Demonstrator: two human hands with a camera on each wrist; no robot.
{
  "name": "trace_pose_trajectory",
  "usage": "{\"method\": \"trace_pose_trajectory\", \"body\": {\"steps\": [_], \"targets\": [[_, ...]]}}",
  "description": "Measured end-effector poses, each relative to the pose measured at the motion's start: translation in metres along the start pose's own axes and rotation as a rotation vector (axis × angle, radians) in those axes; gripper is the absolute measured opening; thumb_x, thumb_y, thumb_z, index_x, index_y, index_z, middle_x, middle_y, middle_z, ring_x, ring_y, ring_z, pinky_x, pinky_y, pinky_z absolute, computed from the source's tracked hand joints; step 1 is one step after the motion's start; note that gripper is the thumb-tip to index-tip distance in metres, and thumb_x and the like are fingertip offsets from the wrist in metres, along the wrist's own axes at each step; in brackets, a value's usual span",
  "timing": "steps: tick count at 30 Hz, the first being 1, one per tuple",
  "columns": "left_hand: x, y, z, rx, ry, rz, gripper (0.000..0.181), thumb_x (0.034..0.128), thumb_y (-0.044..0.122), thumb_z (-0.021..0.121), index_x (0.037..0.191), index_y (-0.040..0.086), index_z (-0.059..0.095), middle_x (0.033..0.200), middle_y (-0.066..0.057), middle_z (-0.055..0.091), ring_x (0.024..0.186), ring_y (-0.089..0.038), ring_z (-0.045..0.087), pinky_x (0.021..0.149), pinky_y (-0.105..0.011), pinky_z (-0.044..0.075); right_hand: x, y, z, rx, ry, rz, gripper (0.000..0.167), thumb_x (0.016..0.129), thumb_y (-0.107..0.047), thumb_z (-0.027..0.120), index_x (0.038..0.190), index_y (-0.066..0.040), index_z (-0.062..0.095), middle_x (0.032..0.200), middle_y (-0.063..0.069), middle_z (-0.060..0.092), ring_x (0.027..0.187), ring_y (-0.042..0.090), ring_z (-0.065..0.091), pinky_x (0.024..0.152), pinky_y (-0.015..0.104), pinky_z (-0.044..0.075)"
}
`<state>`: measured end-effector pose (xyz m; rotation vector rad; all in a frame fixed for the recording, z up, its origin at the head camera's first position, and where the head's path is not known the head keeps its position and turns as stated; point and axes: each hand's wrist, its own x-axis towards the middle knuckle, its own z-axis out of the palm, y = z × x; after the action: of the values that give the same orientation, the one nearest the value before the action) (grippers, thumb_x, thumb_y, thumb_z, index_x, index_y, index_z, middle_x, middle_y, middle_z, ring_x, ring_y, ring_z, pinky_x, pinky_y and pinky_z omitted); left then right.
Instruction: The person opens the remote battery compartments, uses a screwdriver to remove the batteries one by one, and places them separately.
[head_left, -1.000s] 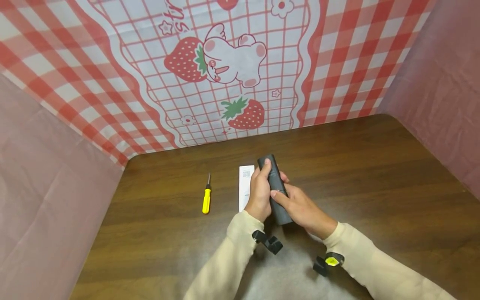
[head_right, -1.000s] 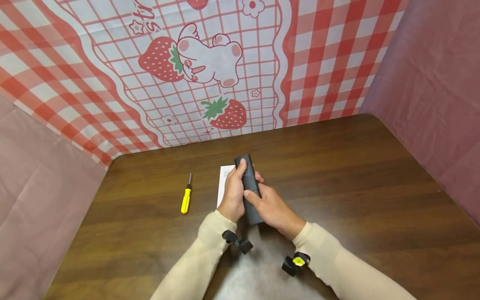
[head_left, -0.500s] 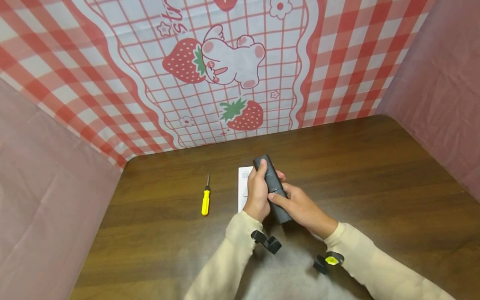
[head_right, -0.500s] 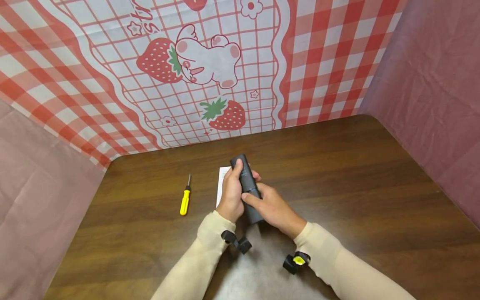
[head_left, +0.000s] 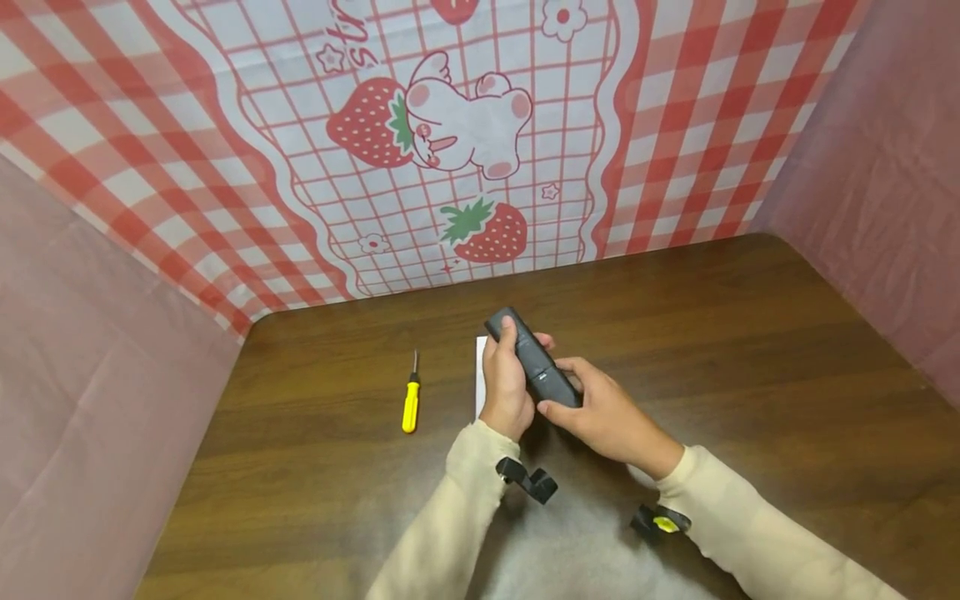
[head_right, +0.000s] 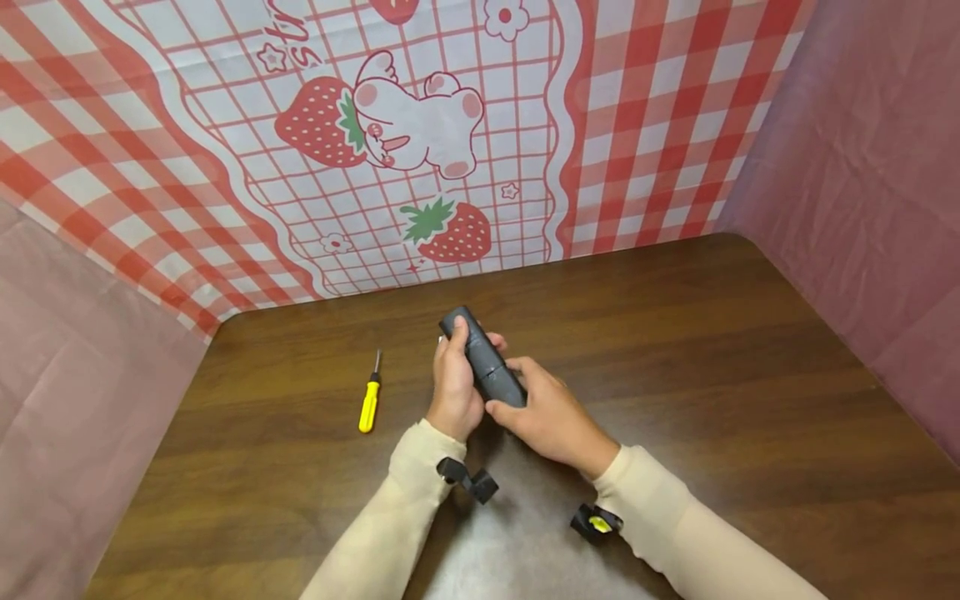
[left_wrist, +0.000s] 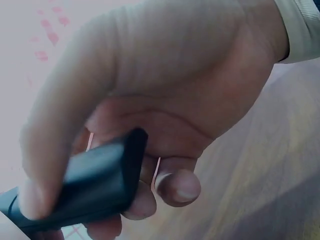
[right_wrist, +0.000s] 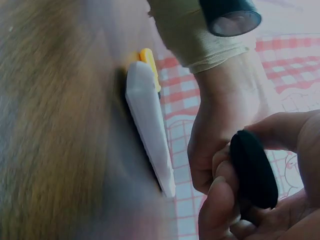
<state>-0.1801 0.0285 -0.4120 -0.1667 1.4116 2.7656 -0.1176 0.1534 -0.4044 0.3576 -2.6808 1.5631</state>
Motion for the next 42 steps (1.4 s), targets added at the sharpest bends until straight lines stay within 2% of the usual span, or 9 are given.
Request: {"method": "trace_pose_trajectory", "body": {"steps": [2, 8, 12, 15, 19, 25, 31, 37, 42], "targets": [[-0.0001, 0.0003, -0.0004, -0.008, 0.013, 0.008, 0.034, 0.1088, 0.032, 0.040, 0.121, 0.001, 0.048, 0.077, -0.007, 0.067, 0.079, -0.020, 0.066, 0.079, -0.036, 0.050, -0.0014, 0.0013, 0.0011, -0.052, 0.014, -0.018, 0.056, 0.085, -0.017, 0.078, 0.130, 0.004, 0.052, 0.114, 0.017, 0.067, 0.093, 0.022, 0.063, 0.080, 0.038, 0.049], [0.0006, 0.0000, -0.0023, -0.036, 0.040, 0.020, 0.032, 0.1090, 0.033, 0.039, 0.120, 0.004, 0.047, 0.078, -0.007, 0.068, 0.082, -0.021, 0.066, 0.079, -0.036, 0.050, -0.0057, 0.0050, 0.0046, -0.187, 0.065, -0.087, 0.063, 0.083, -0.016, 0.080, 0.134, 0.004, 0.049, 0.108, 0.016, 0.068, 0.090, 0.023, 0.064, 0.077, 0.041, 0.049], [0.0015, 0.0003, -0.0037, -0.054, 0.047, 0.024, 0.031, 0.1087, 0.034, 0.040, 0.120, 0.006, 0.047, 0.079, -0.007, 0.068, 0.086, -0.024, 0.066, 0.081, -0.039, 0.050, -0.0065, 0.0067, 0.0065, -0.254, 0.098, -0.134, 0.067, 0.081, -0.018, 0.083, 0.135, 0.003, 0.049, 0.117, 0.018, 0.065, 0.095, 0.026, 0.063, 0.081, 0.044, 0.049], [0.0016, 0.0011, -0.0040, -0.060, 0.051, 0.021, 0.031, 0.1086, 0.036, 0.040, 0.120, 0.007, 0.046, 0.081, -0.008, 0.068, 0.092, -0.030, 0.065, 0.088, -0.045, 0.048, -0.0067, 0.0070, 0.0067, -0.287, 0.105, -0.145, 0.069, 0.081, -0.021, 0.083, 0.136, 0.003, 0.049, 0.122, 0.018, 0.063, 0.099, 0.028, 0.062, 0.083, 0.045, 0.049], [0.0001, 0.0017, -0.0032, -0.065, 0.056, 0.017, 0.029, 0.1089, 0.035, 0.039, 0.120, 0.010, 0.048, 0.082, -0.008, 0.068, 0.098, -0.035, 0.063, 0.095, -0.050, 0.045, -0.0070, 0.0066, 0.0068, -0.294, 0.103, -0.133, 0.069, 0.081, -0.021, 0.083, 0.136, 0.004, 0.050, 0.123, 0.018, 0.062, 0.101, 0.029, 0.061, 0.084, 0.045, 0.048], [0.0002, 0.0005, -0.0034, -0.062, 0.062, 0.039, 0.031, 0.1092, 0.034, 0.039, 0.124, 0.008, 0.048, 0.082, -0.007, 0.067, 0.092, -0.027, 0.065, 0.091, -0.042, 0.048, -0.0062, 0.0064, 0.0083, -0.298, 0.116, -0.130, 0.065, 0.083, -0.021, 0.080, 0.136, 0.004, 0.051, 0.122, 0.018, 0.061, 0.099, 0.029, 0.061, 0.083, 0.045, 0.048], [0.0020, -0.0009, -0.0027, -0.088, 0.098, 0.049, 0.032, 0.1096, 0.032, 0.038, 0.128, 0.007, 0.046, 0.080, -0.008, 0.066, 0.091, -0.030, 0.066, 0.102, -0.051, 0.042, -0.0056, 0.0059, 0.0092, -0.302, 0.128, -0.145, 0.063, 0.083, -0.020, 0.078, 0.136, 0.003, 0.052, 0.119, 0.017, 0.062, 0.095, 0.028, 0.061, 0.080, 0.044, 0.049], [0.0029, -0.0024, -0.0002, -0.056, 0.124, 0.065, 0.038, 0.1096, 0.031, 0.038, 0.134, 0.002, 0.043, 0.079, -0.007, 0.067, 0.089, -0.029, 0.066, 0.095, -0.044, 0.047, -0.0062, 0.0064, 0.0087, -0.325, 0.145, -0.153, 0.063, 0.084, -0.018, 0.077, 0.138, 0.002, 0.051, 0.115, 0.017, 0.062, 0.089, 0.027, 0.060, 0.076, 0.043, 0.049], [0.0026, -0.0027, -0.0006, -0.058, 0.137, 0.068, 0.038, 0.1094, 0.032, 0.039, 0.134, 0.003, 0.044, 0.080, -0.007, 0.067, 0.088, -0.027, 0.067, 0.092, -0.041, 0.048, -0.0071, 0.0061, 0.0086, -0.328, 0.142, -0.146, 0.064, 0.084, -0.019, 0.076, 0.139, 0.001, 0.051, 0.115, 0.017, 0.062, 0.088, 0.027, 0.060, 0.075, 0.042, 0.049]]}}
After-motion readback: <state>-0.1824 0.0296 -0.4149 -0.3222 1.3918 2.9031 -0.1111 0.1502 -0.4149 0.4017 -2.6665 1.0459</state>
